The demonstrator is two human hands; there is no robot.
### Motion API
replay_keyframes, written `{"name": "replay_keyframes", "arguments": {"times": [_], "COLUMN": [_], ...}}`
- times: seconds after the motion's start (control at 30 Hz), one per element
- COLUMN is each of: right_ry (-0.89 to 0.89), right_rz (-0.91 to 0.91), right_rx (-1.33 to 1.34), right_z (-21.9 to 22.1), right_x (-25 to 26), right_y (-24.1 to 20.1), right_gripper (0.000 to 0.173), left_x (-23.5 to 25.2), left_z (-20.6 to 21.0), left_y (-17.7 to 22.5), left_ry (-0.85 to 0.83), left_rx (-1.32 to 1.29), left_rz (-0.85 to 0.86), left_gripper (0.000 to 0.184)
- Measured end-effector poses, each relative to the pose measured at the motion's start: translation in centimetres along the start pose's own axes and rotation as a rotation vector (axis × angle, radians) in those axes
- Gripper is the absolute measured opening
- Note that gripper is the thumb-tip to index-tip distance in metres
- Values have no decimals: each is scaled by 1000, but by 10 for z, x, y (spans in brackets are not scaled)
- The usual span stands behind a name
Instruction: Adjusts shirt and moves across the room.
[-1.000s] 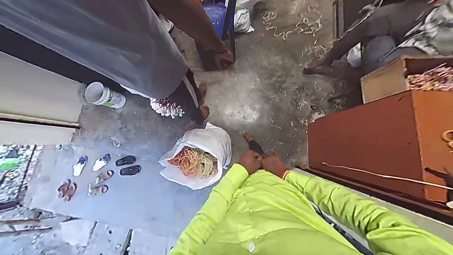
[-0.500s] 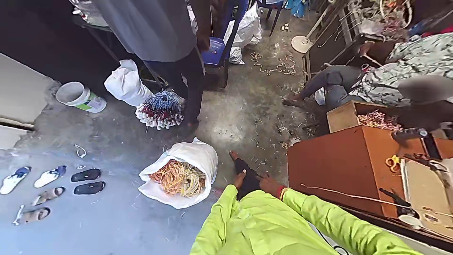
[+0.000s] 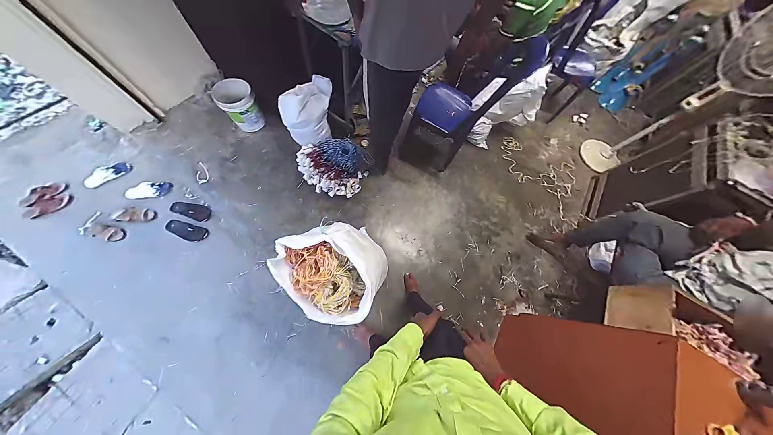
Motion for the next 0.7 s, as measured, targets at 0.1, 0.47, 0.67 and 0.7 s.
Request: {"name": "replay_keyframes", "arguments": {"times": [0.1,0.47,0.67,0.7], "right_ry": [48,131,151,229], "right_rz": [-22,-162,-145,-169], "right_rx": [-10,64,10,5], "right_z": [5,19,32,40], "right_x": [-2,14,30,36], "right_y": [0,23,23,27], "right_gripper": [32,32,42,43], "left_x": [49,80,72,74], "left_z": [27,41,42,42], "left_y": [-42,-95,-75,-78], "left_ry": [76,34,7,23], "left_rx": [-54,-168,-238,-263], "left_rz": [-431,-418,-321,-316], "left_gripper": [88,86,72,71]}}
Point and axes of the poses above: each hand's wrist, its own x-axis towards the middle knuckle, its own z-axis out of the palm, y = z × x, the point moved 3 cm from there along x, towards the middle knuckle, and after that the axes turned 1 degree about y, right-handed, at the moved point
